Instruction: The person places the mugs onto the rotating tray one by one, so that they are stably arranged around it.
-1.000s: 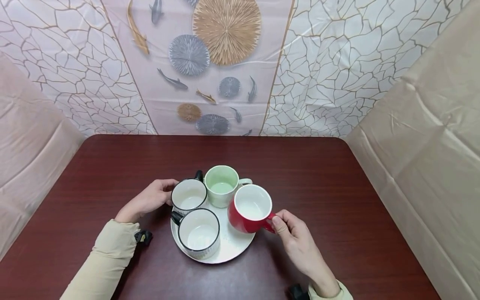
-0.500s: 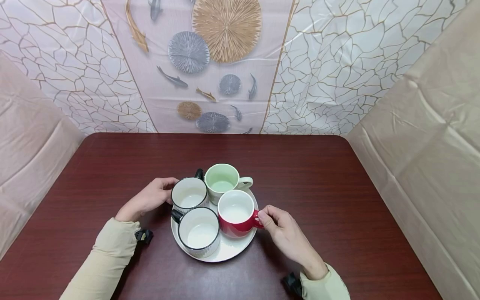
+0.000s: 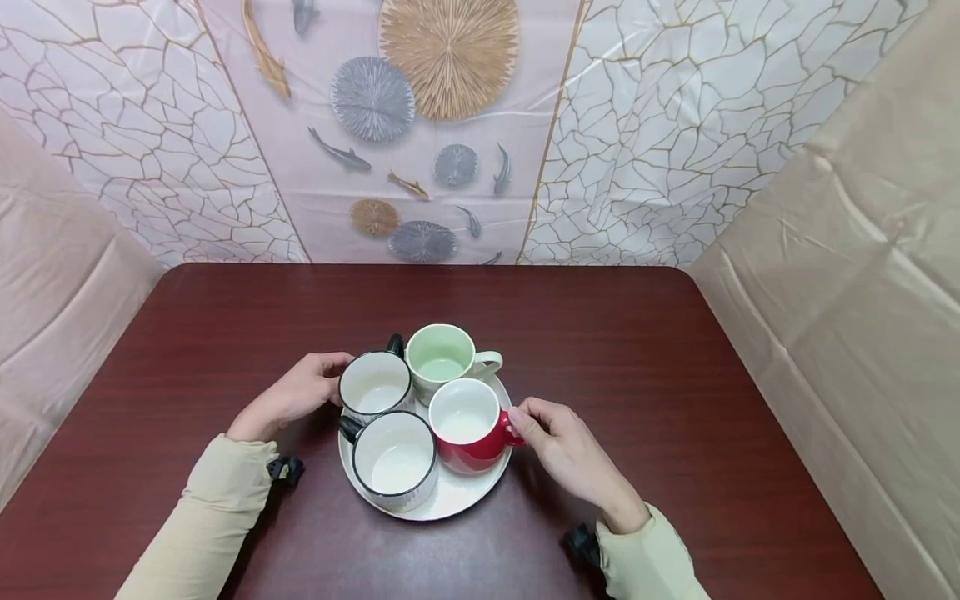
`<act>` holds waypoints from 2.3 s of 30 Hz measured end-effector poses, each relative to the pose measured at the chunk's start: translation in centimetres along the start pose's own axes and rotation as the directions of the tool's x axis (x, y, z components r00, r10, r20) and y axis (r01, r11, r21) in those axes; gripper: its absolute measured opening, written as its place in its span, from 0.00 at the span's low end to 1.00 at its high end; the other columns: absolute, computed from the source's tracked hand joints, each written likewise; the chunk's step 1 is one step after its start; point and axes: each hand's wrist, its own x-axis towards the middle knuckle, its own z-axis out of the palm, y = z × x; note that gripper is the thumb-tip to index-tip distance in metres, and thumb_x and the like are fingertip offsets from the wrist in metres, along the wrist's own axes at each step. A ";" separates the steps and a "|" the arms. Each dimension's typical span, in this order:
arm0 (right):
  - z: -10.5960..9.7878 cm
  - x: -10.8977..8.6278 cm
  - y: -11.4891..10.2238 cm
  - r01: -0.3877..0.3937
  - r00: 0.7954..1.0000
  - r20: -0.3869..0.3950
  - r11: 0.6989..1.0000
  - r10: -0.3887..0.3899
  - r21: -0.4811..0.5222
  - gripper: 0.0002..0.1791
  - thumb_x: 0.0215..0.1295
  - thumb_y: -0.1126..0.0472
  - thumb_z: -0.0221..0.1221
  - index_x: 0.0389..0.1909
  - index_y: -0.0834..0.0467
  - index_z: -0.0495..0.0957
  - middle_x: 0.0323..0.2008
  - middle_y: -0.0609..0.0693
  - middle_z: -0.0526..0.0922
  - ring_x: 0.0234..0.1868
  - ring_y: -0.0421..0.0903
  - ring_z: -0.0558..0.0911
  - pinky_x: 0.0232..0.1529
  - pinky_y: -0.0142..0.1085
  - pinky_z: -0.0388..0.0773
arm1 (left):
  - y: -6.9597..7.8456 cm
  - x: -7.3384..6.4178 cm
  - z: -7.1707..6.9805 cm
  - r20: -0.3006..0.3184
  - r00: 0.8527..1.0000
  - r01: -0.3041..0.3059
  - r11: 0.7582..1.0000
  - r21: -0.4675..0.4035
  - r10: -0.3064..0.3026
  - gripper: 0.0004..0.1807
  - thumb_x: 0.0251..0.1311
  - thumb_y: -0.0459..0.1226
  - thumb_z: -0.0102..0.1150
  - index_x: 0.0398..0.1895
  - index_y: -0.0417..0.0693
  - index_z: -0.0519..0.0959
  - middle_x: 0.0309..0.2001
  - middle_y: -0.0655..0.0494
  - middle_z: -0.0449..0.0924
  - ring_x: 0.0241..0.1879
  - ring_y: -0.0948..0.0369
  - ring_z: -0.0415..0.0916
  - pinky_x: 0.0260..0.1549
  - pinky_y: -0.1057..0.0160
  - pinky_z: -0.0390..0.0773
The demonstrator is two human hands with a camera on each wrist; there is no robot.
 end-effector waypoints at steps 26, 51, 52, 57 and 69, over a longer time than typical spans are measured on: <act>-0.4 5.5 2.0 0.017 0.997 0.075 0.992 -0.026 0.123 0.22 0.71 0.58 0.55 0.18 0.66 0.75 0.18 0.61 0.71 0.25 0.51 0.72 0.31 0.44 0.80 | -0.3 0.0 0.5 -0.019 1.000 -0.007 1.000 -0.030 0.006 0.15 0.65 0.26 0.46 0.51 0.33 0.77 0.42 0.45 0.80 0.34 0.58 0.75 0.31 0.58 0.81; 0.7 4.7 1.7 0.047 0.999 -0.002 0.999 -0.047 0.015 0.21 0.72 0.53 0.56 0.17 0.53 0.77 0.18 0.55 0.72 0.25 0.40 0.69 0.27 0.30 0.65 | 0.4 -0.5 0.0 -0.007 1.000 -0.018 0.997 -0.078 0.018 0.12 0.66 0.31 0.54 0.49 0.33 0.78 0.40 0.49 0.83 0.38 0.60 0.78 0.42 0.63 0.75; 0.7 4.6 1.6 0.049 0.999 0.000 0.999 -0.049 0.007 0.20 0.72 0.54 0.55 0.18 0.53 0.77 0.18 0.54 0.73 0.26 0.40 0.70 0.28 0.30 0.65 | 0.4 -0.5 0.0 -0.008 1.000 -0.020 0.997 -0.072 0.019 0.12 0.65 0.31 0.54 0.48 0.33 0.78 0.39 0.50 0.83 0.38 0.61 0.78 0.42 0.63 0.74; 0.5 3.6 -0.6 0.072 0.997 0.013 0.997 -0.072 -0.005 0.13 0.71 0.60 0.55 0.26 0.53 0.81 0.23 0.49 0.76 0.31 0.42 0.73 0.34 0.32 0.69 | 0.4 -0.4 -0.1 -0.001 1.000 -0.027 0.998 -0.060 0.027 0.12 0.67 0.31 0.52 0.48 0.34 0.78 0.38 0.51 0.83 0.37 0.60 0.77 0.41 0.63 0.74; 1.8 3.2 1.6 0.126 0.981 -0.145 0.991 -0.130 -0.039 0.06 0.66 0.58 0.62 0.41 0.50 0.84 0.37 0.41 0.84 0.39 0.42 0.79 0.40 0.34 0.76 | 0.6 -0.5 0.0 0.038 0.999 -0.028 0.995 -0.095 0.032 0.13 0.68 0.31 0.52 0.51 0.32 0.76 0.44 0.45 0.83 0.42 0.59 0.79 0.44 0.62 0.75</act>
